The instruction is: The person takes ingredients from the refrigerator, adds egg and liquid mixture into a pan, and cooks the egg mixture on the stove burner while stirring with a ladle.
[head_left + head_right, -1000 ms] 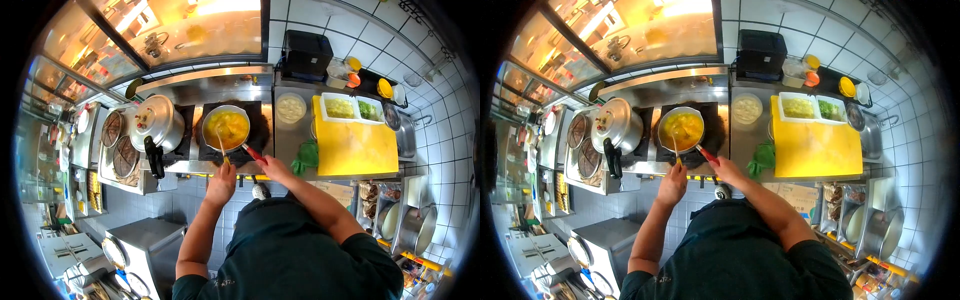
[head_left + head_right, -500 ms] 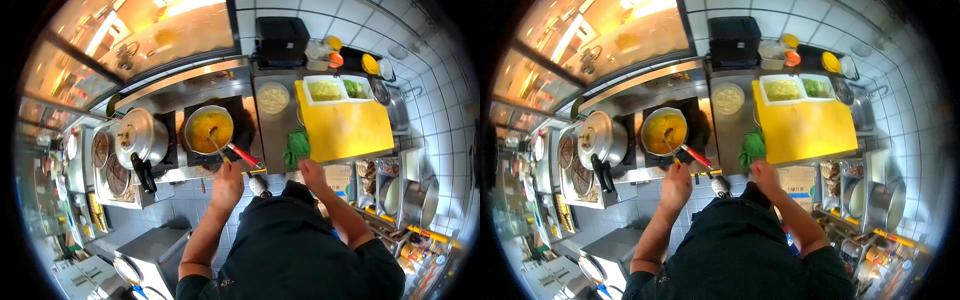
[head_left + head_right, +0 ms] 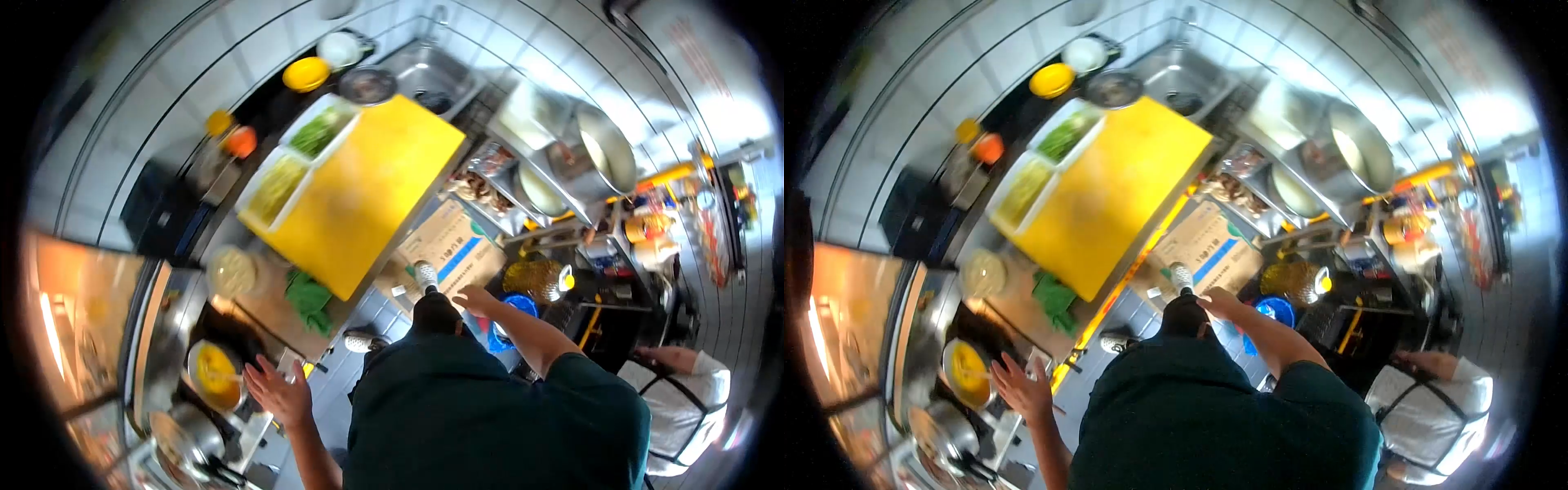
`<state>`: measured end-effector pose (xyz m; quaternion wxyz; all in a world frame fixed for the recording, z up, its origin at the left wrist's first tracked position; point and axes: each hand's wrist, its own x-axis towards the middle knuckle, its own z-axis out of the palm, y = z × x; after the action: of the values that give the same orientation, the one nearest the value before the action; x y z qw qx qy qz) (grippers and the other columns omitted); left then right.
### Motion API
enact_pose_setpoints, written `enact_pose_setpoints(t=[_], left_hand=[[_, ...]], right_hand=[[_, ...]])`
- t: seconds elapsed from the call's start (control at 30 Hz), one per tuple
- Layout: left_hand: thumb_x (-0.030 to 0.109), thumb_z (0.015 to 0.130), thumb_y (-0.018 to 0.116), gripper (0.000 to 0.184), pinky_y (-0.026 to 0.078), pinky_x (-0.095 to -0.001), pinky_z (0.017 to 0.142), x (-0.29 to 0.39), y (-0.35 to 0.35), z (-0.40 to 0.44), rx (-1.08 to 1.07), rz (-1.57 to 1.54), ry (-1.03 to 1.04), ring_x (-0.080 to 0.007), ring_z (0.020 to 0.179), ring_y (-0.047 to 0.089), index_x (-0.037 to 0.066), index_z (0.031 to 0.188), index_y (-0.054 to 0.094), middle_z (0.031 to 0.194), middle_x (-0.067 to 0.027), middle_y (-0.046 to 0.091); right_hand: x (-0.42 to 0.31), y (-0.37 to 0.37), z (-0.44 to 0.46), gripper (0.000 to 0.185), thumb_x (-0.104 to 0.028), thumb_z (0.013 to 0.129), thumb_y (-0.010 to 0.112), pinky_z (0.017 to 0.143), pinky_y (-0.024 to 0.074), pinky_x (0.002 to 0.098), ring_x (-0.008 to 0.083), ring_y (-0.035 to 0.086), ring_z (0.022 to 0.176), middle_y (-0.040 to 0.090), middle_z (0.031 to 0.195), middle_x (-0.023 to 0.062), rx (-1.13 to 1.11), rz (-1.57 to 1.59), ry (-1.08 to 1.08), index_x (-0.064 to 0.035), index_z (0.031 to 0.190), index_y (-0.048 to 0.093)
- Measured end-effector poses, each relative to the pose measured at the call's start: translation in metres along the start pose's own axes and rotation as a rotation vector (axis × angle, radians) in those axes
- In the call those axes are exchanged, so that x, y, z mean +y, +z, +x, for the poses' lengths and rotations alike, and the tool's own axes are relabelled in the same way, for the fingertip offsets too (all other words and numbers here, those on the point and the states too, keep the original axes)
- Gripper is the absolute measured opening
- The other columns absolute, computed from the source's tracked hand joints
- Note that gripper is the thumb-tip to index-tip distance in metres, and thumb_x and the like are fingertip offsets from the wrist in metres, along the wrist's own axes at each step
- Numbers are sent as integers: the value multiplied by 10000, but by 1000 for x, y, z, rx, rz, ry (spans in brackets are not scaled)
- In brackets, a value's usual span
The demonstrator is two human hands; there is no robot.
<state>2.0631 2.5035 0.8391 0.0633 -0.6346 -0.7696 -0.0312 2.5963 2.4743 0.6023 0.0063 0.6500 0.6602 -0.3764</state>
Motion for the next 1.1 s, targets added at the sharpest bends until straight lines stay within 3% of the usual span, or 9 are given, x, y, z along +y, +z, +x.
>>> enact_pose_setpoints(t=[0.07, 0.23, 0.33, 0.43, 0.5, 0.57, 0.6, 0.77, 1.1], left_hand=[[352, 898, 707, 679, 361, -582, 1118, 36, 5, 13, -13, -164, 171, -502, 1338, 427, -20, 1425, 495, 1438, -332, 443], [309, 898, 703, 727, 315, -558, 1165, 183, 50, 56, -483, -308, 318, -506, 1412, 335, -52, 1461, 418, 1506, -347, 355], [343, 888, 715, 828, 275, -557, 1193, 245, 89, 91, -588, -257, 257, -506, 1460, 254, -74, 1497, 338, 1547, -356, 275], [387, 862, 740, 942, 241, -554, 1212, 283, 106, 102, -604, -121, 188, -513, 1480, 200, -75, 1530, 263, 1566, -369, 219], [408, 820, 777, 1073, 204, -553, 1226, 297, 109, 103, -633, -72, 126, -527, 1495, 138, -65, 1565, 167, 1586, -382, 149], [384, 812, 785, 1082, 192, -558, 1228, 299, 109, 103, -657, -90, 95, -526, 1503, 112, -65, 1568, 155, 1599, -379, 119], [372, 808, 790, 1088, 186, -560, 1229, 300, 109, 104, -663, -102, 81, -525, 1507, 98, -65, 1570, 149, 1605, -377, 104], [297, 794, 796, 1172, 101, -542, 1250, 311, 110, 109, -768, -47, 29, -510, 1523, -13, -50, 1582, 1, 1621, -373, -18], [319, 795, 797, 1195, 76, -527, 1259, 320, 102, 115, -834, 11, 37, -510, 1522, -44, -101, 1560, -19, 1615, -381, -46]], right_hand=[[9, -33, 8, 606, -557, 950, 581, 1054, 450, 468, 397, 597, 1216, 659, 1252, 239, 58, 121, 278, -46, 1266, 661], [139, -58, 94, 330, -358, 964, 563, 900, 517, 418, 297, 671, 1001, 714, 1022, 165, 332, 330, 214, -81, 1067, 710], [178, -115, 155, 268, -303, 983, 582, 777, 550, 395, 265, 674, 870, 690, 941, 142, 611, 1361, 656, -65, 1085, 645], [219, -171, 210, 226, -249, 1001, 601, 655, 583, 372, 233, 678, 738, 666, 860, 120, 982, 2039, 749, -48, 1103, 580], [278, -187, 250, 273, -197, 980, 637, 596, 606, 404, 251, 645, 686, 638, 907, 139, 944, 2055, 873, -48, 1198, 565], [296, -212, 280, 372, -197, 990, 622, 529, 558, 364, 235, 649, 687, 642, 931, 129, 1012, 2007, 704, 0, 1283, 506], [307, -224, 291, 353, -200, 992, 611, 553, 564, 368, 259, 655, 684, 650, 963, 144, 980, 2060, 705, -92, 1317, 527], [379, -226, 336, 235, -169, 1028, 560, 831, 621, 440, 266, 682, 922, 628, 1079, 118, 801, 2035, 509, -112, 1248, 502], [384, -247, 341, 304, -250, 995, 581, 911, 546, 390, 236, 620, 1073, 647, 1143, 122, 847, 1062, 718, -68, 1238, 573]])
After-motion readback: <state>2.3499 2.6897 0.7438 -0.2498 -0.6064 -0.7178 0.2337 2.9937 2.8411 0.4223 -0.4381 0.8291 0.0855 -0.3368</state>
